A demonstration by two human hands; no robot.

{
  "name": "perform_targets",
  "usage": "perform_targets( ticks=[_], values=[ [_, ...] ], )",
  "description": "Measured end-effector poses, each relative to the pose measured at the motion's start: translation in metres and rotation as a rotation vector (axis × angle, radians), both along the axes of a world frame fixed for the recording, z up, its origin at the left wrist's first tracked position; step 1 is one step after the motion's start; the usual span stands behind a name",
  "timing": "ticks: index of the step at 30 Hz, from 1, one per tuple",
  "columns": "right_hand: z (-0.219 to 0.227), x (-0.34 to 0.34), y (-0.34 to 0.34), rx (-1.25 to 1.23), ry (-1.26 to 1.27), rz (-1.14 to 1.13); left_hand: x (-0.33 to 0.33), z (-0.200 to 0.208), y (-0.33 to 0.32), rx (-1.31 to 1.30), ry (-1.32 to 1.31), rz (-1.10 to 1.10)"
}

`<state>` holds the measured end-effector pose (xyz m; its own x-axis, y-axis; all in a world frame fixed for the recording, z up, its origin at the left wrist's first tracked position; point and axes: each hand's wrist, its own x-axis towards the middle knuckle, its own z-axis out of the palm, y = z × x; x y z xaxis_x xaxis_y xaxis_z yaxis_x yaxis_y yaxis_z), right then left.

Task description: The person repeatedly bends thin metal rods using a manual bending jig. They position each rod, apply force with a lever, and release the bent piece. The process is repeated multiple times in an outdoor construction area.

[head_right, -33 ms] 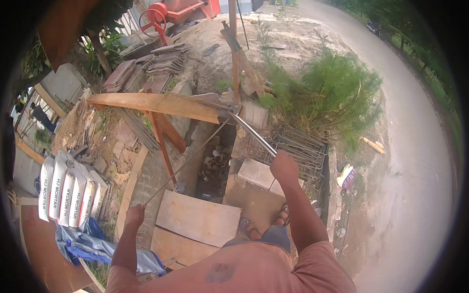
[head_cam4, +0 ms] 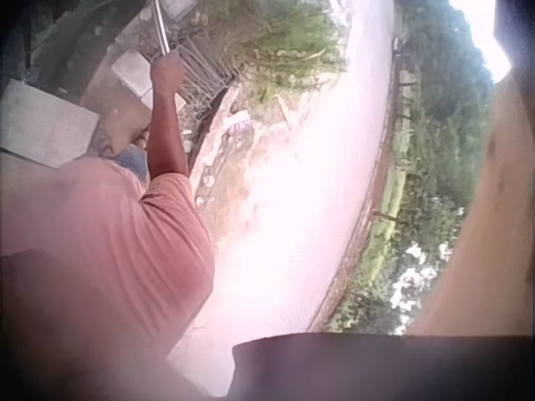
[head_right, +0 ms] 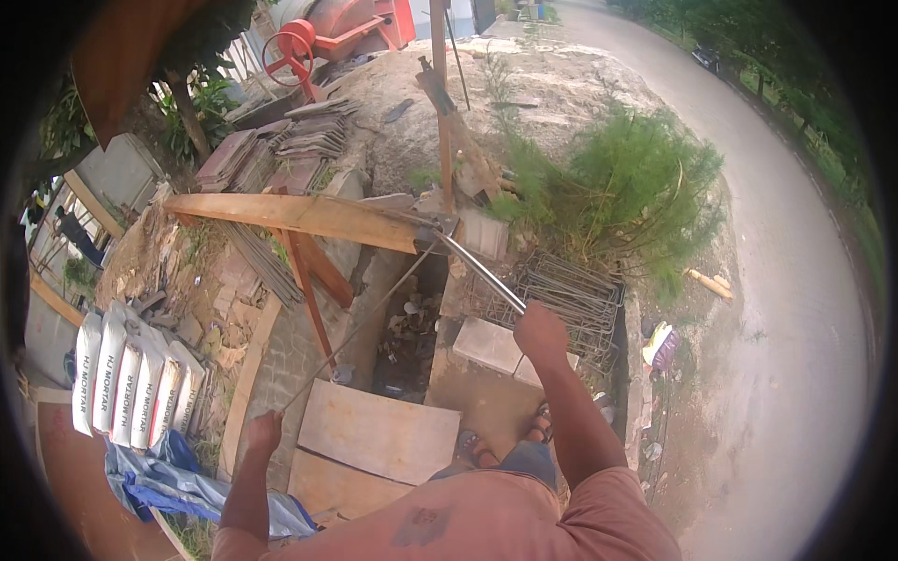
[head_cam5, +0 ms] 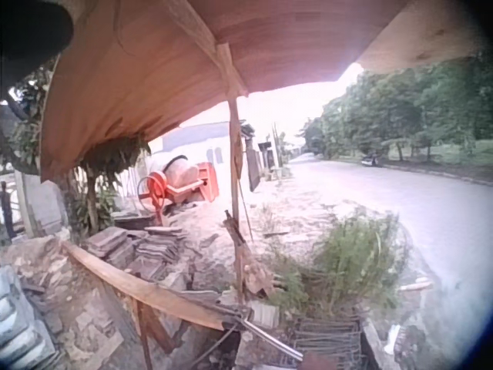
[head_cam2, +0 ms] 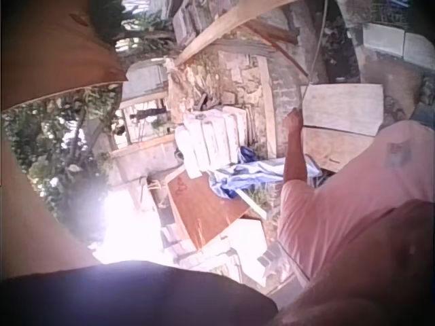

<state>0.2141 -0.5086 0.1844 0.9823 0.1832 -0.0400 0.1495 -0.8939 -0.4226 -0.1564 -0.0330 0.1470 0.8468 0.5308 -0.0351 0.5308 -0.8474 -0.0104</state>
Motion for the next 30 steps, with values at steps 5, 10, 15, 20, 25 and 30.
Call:
perform_targets(
  ticks=[5,10,15,20,25,30],
  values=[
    [0.013,0.012,-0.015,-0.004,0.104,-0.012,0.005,-0.014,-0.065,-0.261,-0.080,0.205],
    [0.018,0.035,-0.028,-0.045,0.133,0.021,0.102,0.027,-0.121,-0.479,-0.187,0.111],
    [0.017,0.040,-0.025,-0.015,0.146,0.051,0.214,0.010,-0.152,-0.519,-0.302,0.050],
    [-0.003,0.066,-0.037,-0.024,0.187,0.115,0.241,-0.001,-0.154,-0.486,-0.314,0.036],
    [-0.033,0.092,-0.069,0.126,0.097,0.158,0.241,0.050,-0.191,-0.387,-0.382,0.073],
    [-0.051,0.120,-0.083,0.676,0.015,0.140,0.250,0.090,-0.219,-0.429,-0.683,0.269]
  ],
)
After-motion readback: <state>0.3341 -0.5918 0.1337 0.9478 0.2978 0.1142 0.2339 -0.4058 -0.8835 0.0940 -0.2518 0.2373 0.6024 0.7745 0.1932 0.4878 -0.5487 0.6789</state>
